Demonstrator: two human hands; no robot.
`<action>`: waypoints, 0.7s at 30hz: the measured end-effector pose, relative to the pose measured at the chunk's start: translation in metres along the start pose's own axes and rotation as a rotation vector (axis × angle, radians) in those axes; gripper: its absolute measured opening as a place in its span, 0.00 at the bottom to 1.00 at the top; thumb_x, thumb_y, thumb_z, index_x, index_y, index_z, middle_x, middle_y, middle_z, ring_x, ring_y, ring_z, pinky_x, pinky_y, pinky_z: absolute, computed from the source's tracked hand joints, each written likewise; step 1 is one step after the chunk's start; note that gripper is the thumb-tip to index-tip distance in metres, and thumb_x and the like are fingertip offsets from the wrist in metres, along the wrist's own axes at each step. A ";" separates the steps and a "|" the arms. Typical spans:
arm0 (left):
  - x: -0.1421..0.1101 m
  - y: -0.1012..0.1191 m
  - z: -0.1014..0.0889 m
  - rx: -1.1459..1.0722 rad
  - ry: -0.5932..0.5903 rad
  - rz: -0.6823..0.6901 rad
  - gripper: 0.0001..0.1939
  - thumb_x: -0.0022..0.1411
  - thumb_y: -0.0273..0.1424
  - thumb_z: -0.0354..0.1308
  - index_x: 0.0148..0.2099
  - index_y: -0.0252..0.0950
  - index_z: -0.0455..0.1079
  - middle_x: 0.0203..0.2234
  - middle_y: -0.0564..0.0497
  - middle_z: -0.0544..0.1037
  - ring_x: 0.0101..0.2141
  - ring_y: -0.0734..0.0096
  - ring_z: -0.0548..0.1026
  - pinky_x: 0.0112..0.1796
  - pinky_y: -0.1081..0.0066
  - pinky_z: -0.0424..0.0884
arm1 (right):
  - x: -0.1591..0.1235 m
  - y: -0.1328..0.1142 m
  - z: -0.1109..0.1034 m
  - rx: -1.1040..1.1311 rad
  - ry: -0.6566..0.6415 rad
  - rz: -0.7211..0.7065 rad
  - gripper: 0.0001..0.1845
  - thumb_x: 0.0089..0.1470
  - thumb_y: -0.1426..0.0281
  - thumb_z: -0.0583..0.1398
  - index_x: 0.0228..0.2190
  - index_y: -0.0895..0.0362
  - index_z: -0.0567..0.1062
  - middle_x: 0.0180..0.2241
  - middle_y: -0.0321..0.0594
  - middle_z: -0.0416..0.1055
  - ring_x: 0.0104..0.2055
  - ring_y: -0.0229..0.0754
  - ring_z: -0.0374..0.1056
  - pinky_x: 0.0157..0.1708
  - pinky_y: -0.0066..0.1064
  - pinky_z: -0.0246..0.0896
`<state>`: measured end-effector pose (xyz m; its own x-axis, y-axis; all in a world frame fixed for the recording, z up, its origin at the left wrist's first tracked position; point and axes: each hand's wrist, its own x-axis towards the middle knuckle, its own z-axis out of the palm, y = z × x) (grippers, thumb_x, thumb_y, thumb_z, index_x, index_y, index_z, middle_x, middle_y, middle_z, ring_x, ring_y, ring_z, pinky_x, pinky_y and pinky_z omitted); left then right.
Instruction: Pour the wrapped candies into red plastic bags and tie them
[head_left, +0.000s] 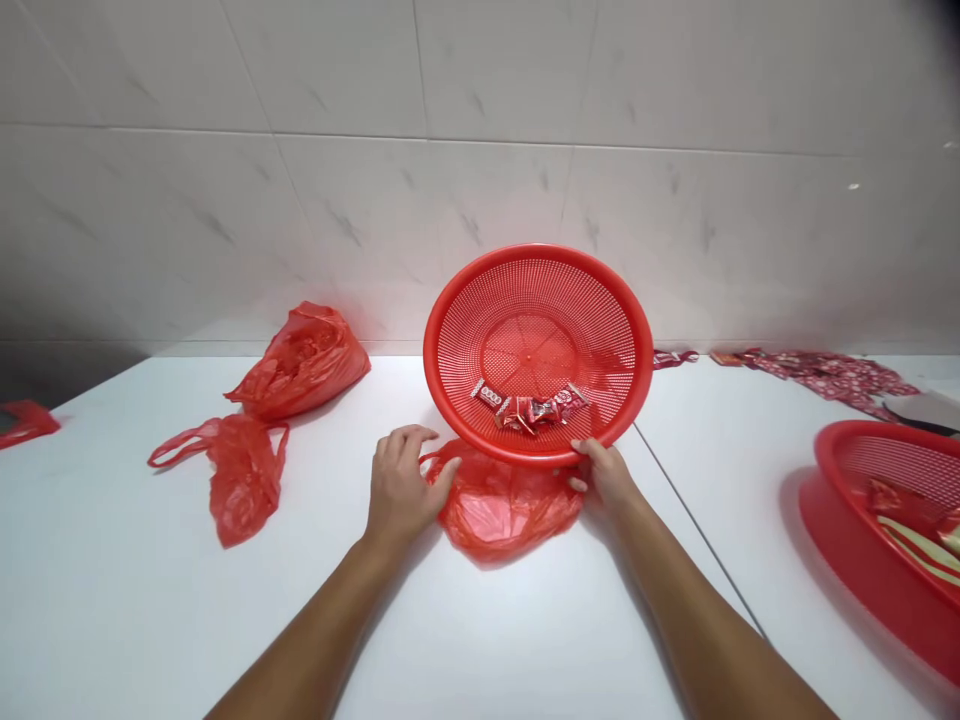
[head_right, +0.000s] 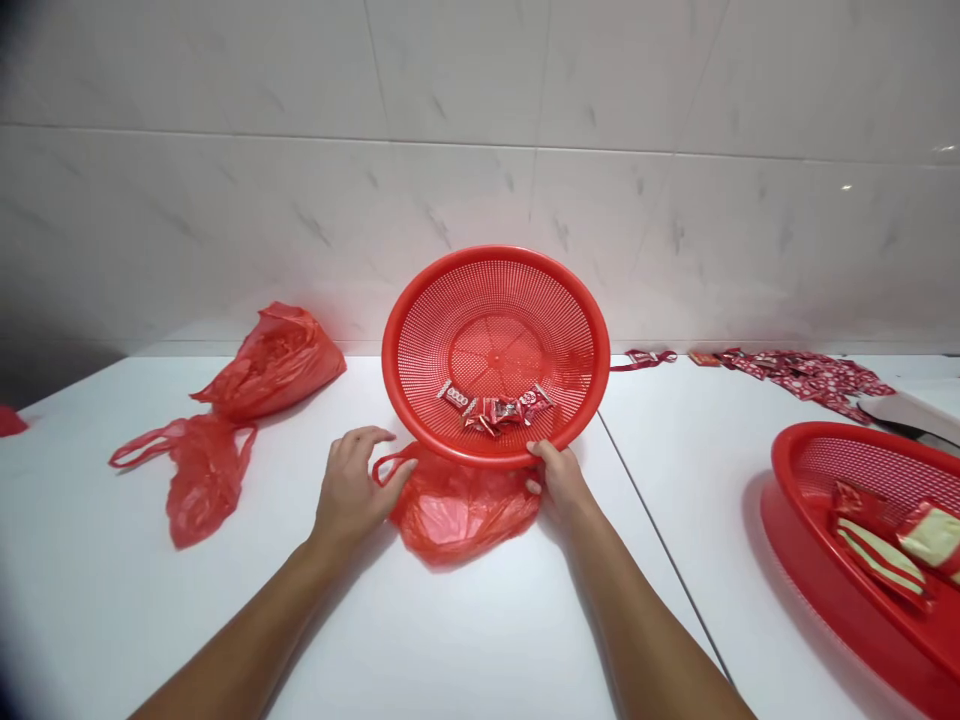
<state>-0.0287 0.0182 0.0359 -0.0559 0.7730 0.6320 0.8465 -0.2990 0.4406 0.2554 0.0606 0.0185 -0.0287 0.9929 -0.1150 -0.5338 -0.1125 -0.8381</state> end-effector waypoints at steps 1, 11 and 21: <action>0.001 -0.002 0.001 0.008 -0.049 -0.090 0.21 0.61 0.41 0.66 0.54 0.39 0.73 0.49 0.42 0.78 0.50 0.49 0.75 0.52 0.51 0.72 | 0.000 -0.001 0.000 -0.005 0.010 -0.008 0.15 0.37 0.65 0.71 0.26 0.58 0.73 0.22 0.35 0.70 0.17 0.30 0.55 0.11 0.21 0.46; 0.007 -0.023 0.011 -0.392 -0.290 -0.555 0.12 0.59 0.42 0.63 0.32 0.39 0.77 0.29 0.50 0.83 0.32 0.61 0.79 0.36 0.68 0.69 | 0.003 -0.004 -0.015 -0.170 -0.025 -0.017 0.13 0.40 0.62 0.69 0.22 0.57 0.73 0.18 0.37 0.69 0.13 0.35 0.58 0.11 0.28 0.52; 0.011 -0.030 0.010 -0.764 -0.236 -0.772 0.20 0.52 0.46 0.69 0.38 0.34 0.74 0.22 0.52 0.77 0.24 0.69 0.74 0.29 0.70 0.68 | 0.005 0.005 -0.018 -0.234 -0.038 -0.012 0.14 0.40 0.61 0.67 0.18 0.55 0.70 0.12 0.35 0.62 0.13 0.36 0.55 0.12 0.30 0.50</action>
<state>-0.0492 0.0408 0.0234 -0.2561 0.9631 -0.0830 0.0747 0.1053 0.9916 0.2681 0.0648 0.0041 -0.0581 0.9944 -0.0882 -0.3237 -0.1023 -0.9406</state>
